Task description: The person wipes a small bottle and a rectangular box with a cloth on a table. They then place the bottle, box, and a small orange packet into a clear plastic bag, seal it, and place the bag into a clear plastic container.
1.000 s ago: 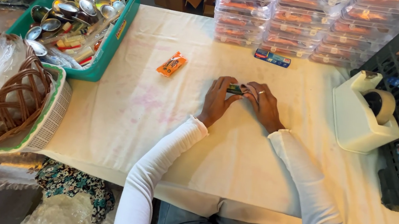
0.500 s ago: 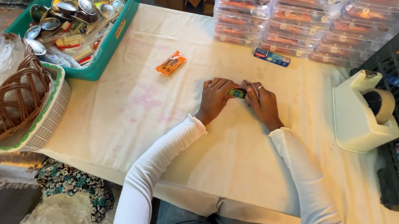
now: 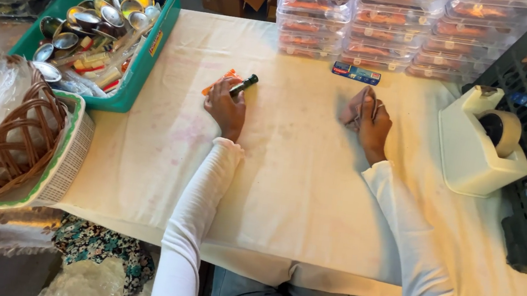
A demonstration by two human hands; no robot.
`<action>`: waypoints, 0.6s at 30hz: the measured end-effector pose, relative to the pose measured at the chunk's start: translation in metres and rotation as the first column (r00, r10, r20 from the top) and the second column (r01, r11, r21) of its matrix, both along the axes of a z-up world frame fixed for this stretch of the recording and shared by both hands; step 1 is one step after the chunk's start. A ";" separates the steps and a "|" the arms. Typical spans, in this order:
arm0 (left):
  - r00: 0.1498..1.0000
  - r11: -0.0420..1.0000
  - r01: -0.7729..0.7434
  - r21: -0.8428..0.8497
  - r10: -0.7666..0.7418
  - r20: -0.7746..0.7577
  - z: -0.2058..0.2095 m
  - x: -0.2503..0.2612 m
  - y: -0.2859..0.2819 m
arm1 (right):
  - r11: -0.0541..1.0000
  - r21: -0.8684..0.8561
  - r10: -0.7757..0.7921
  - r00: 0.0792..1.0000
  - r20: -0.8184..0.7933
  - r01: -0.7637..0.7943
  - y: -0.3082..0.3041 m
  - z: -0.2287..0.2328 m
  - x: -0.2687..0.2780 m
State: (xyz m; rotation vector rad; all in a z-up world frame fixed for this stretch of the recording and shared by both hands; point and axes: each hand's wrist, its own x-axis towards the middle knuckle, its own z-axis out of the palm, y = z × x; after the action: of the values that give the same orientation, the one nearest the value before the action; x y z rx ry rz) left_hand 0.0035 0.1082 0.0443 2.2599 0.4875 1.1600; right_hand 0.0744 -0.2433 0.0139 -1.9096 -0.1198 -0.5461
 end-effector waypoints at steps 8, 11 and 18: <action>0.933 0.884 0.358 0.301 -0.355 -0.066 -0.001 -0.003 -0.040 | 0.994 -0.106 0.066 0.876 0.477 -0.018 0.008 0.084 -0.025; 0.885 0.773 0.461 0.435 -0.434 -0.167 -0.019 0.007 -0.050 | 0.949 -0.277 0.033 0.825 0.565 0.151 0.002 0.086 0.003; 0.837 0.797 0.546 0.259 -0.507 -0.204 -0.027 0.010 -0.045 | 0.780 -0.597 -0.087 0.977 0.194 0.188 -0.007 -0.016 0.117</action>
State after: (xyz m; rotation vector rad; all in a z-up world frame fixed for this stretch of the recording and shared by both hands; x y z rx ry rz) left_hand 0.0135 0.0630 0.0171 2.5064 -0.3080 0.8421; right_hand 0.1911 -0.2498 -0.0020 -2.5261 -0.2907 -0.8325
